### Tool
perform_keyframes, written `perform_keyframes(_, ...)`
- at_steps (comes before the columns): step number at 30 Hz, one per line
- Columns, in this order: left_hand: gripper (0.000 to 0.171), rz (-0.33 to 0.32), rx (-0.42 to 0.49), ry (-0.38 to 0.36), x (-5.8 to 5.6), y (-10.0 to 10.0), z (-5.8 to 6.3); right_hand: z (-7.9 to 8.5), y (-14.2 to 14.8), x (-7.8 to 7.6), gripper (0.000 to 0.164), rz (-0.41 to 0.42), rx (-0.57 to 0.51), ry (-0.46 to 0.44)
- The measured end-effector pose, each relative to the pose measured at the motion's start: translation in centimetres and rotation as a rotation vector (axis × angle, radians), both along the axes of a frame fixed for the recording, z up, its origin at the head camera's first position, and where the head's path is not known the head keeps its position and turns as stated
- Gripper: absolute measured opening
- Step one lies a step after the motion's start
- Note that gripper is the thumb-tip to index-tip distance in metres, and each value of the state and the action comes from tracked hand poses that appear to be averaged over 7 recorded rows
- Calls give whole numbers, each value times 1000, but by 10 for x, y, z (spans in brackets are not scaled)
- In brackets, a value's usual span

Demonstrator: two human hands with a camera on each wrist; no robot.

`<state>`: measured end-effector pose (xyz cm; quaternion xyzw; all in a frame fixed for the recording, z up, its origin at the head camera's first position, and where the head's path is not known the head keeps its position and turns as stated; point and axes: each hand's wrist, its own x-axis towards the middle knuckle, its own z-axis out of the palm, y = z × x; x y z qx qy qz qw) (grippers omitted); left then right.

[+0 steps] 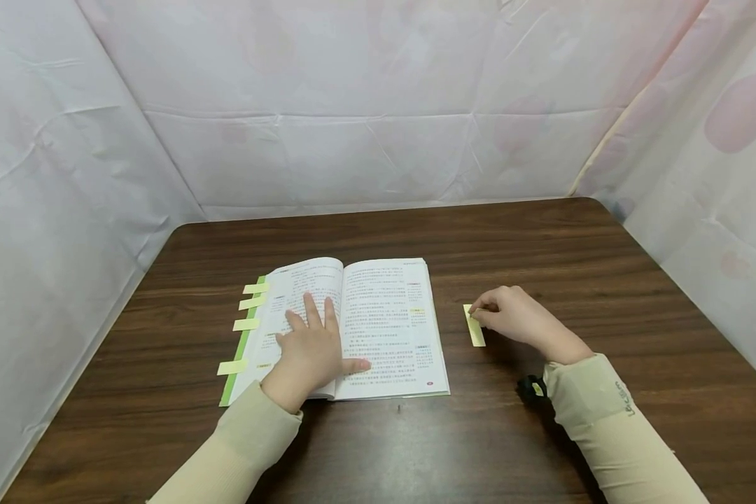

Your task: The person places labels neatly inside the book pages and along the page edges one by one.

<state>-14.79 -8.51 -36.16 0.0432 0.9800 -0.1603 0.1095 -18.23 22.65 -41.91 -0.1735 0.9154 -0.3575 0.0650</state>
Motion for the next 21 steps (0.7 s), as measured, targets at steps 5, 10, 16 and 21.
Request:
perform_keyframes(5,126,-3,5,4,0,0,0,6,6,1,25,78,-42,-124)
perform_keyframes(10,126,-3,-1,4,0,-1,0,7,6,1,24,105,-91,-183)
perform_keyframes(16,126,-10,-4,9,1,-1,0,7,2,2,15,60,-65,-149)
perform_keyframes(21,127,-14,-7,11,0,-2,-1,4,0,1,8,65,-96,-182)
